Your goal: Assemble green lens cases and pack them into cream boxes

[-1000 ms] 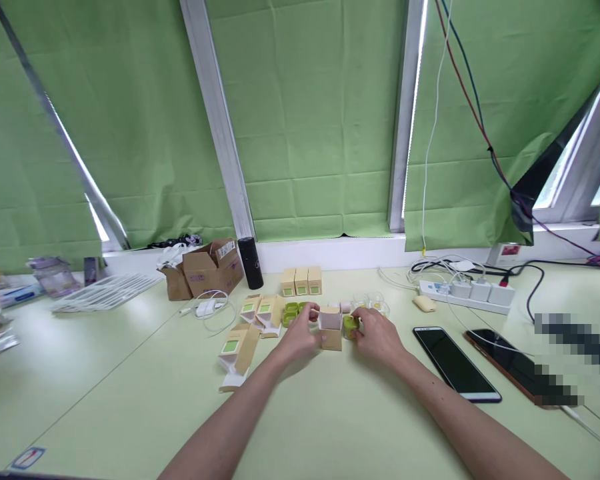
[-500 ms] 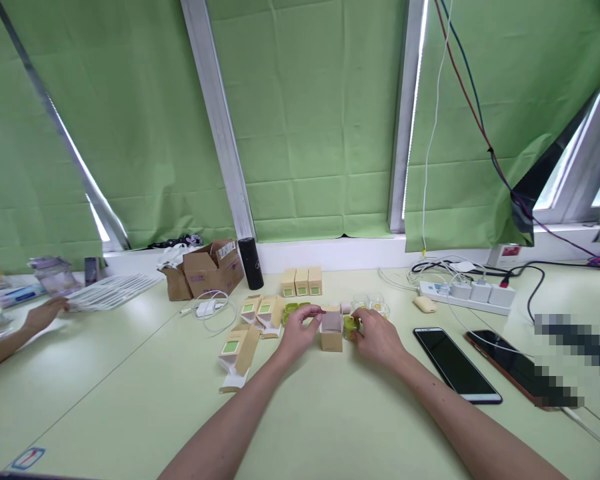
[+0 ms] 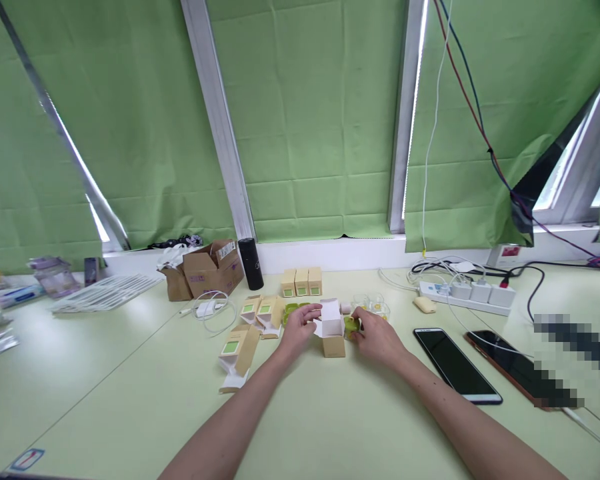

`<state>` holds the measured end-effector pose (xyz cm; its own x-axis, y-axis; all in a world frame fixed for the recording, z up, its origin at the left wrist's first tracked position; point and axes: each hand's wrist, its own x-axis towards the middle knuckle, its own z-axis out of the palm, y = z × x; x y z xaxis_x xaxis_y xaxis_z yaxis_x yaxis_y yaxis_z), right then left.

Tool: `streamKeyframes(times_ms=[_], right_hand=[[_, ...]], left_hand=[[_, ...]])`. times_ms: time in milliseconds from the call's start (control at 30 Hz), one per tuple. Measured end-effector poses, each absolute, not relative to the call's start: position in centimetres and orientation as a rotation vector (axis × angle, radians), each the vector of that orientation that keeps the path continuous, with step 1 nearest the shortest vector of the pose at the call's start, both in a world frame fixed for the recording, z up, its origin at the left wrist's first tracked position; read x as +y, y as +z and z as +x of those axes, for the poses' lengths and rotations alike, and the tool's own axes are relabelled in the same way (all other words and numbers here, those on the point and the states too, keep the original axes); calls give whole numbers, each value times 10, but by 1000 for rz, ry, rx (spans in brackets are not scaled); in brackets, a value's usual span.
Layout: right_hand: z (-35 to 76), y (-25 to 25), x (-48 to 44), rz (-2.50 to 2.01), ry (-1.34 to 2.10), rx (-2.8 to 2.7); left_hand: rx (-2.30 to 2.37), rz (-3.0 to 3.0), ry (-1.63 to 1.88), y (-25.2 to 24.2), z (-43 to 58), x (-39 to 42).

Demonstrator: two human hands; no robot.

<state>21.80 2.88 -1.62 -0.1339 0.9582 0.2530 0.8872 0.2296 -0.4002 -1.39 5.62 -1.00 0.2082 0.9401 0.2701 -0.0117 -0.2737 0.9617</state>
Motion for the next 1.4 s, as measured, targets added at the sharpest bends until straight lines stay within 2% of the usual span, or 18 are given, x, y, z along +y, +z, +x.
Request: streamKeyframes(times_ms=[433,567,667,867,1067,1400], right_hand=[[218,-17,29,-1638,246,-2033],[223,-15,31,-1608,204,-1876],[227,-10,32,-1477,207,-1651],[217,5,22,-1035,456,-1367],[200,7,7,-922,566,-1516],[206,-5,17,-1052,481,-1663]], left_hand=[[949,1456,1160,-13,-13,58],[954,1458,1162,-13,-13,58],[959,1460,1167,-14,-14,58],[1011,1485,1156,-13,-14,56],[1000,1484,1160,-10,-12,54],[1001,1516,1166,-12,-13,54]])
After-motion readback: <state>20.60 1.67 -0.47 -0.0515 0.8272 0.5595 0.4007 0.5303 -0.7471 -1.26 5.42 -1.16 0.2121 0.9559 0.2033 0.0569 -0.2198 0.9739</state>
